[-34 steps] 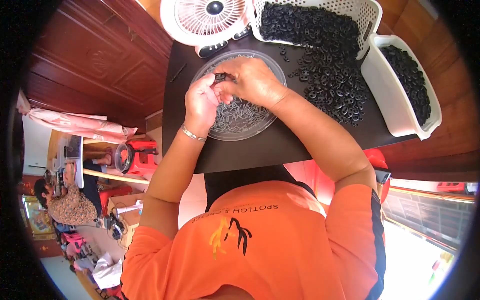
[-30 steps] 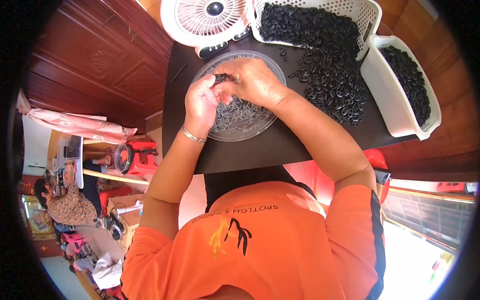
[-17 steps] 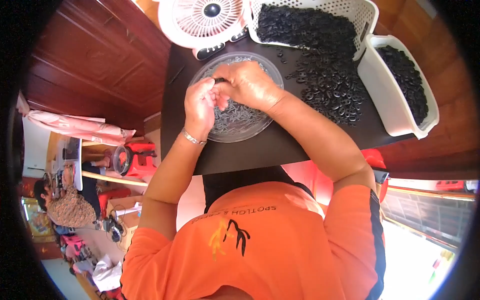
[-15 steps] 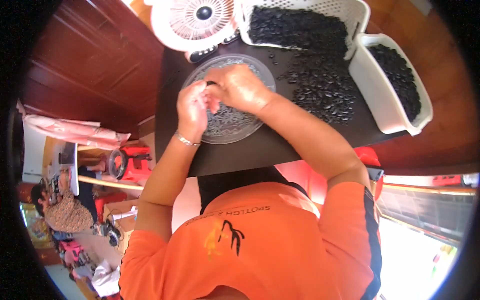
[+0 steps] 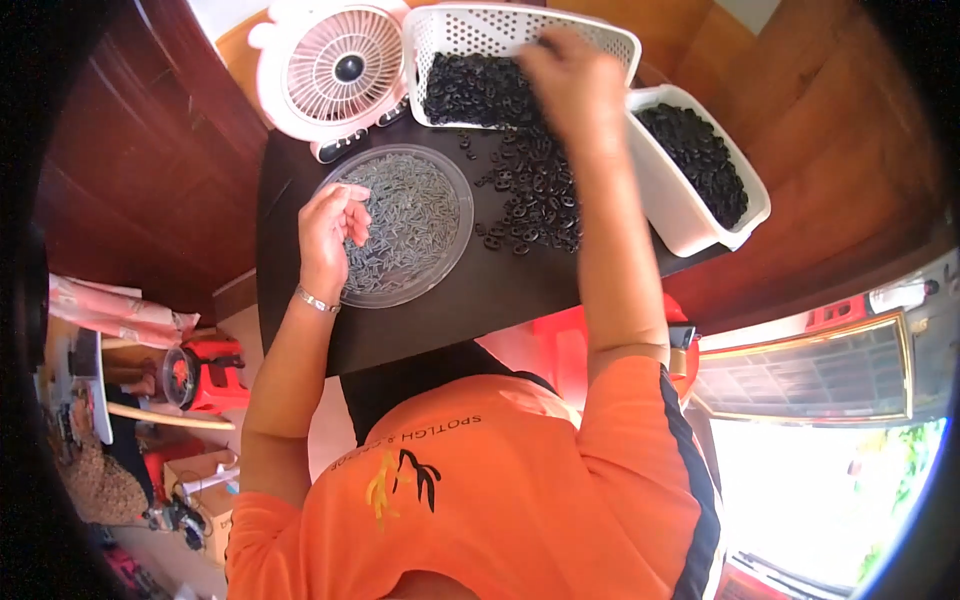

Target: The person assembles plastic fasteners by hand, picking pins from a round tray and inserting them into plastic components.

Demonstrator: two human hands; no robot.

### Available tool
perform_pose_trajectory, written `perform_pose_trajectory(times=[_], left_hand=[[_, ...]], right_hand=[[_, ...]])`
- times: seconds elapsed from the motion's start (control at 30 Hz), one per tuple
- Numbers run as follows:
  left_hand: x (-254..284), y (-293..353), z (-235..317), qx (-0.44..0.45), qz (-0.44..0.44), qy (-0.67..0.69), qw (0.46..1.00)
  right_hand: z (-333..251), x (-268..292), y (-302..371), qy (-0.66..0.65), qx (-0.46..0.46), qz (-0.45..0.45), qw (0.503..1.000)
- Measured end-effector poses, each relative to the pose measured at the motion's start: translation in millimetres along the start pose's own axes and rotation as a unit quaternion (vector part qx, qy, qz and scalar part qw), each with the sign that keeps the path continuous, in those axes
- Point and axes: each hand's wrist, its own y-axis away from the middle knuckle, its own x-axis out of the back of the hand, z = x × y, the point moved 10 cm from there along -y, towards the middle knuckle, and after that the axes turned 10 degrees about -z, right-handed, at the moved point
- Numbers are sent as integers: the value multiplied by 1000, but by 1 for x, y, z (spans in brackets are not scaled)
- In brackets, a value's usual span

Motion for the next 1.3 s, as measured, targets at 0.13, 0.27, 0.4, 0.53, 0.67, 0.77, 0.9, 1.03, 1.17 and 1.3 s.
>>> perform_pose_trajectory(times=[0.13,0.27,0.4,0.53,0.67,0.77,0.9,1.03,1.17,1.3], left_hand=[[-7,-6,-5,24,-25,-16,999],[0,-3,-3,36,-5,-24,999],[6,-2,-7,49,8,-28,998],[6,-5,-10,38,3,-35,999],[8,-5,-9,33,8,-44,998],[10,-6,-11,43,8,-52,998],[8,-6,-9,43,7,-60,997],[8,-6,-10,43,2,-55,998],[9,-6,-10,41,1,-44,998],[6,-6,-12,52,-4,-27,998]], right_hand=[[57,85,-16,320,-55,78,943],[42,75,-9,289,-26,94,952],[28,-14,-4,143,11,-72,987],[28,-124,13,66,39,-337,939],[56,-185,25,188,-32,-444,875],[54,-193,30,253,-46,-445,858],[59,-200,34,292,-27,-417,860],[57,-198,36,304,-12,-433,848],[46,-188,46,269,0,-529,805],[42,-193,31,227,46,-464,855]])
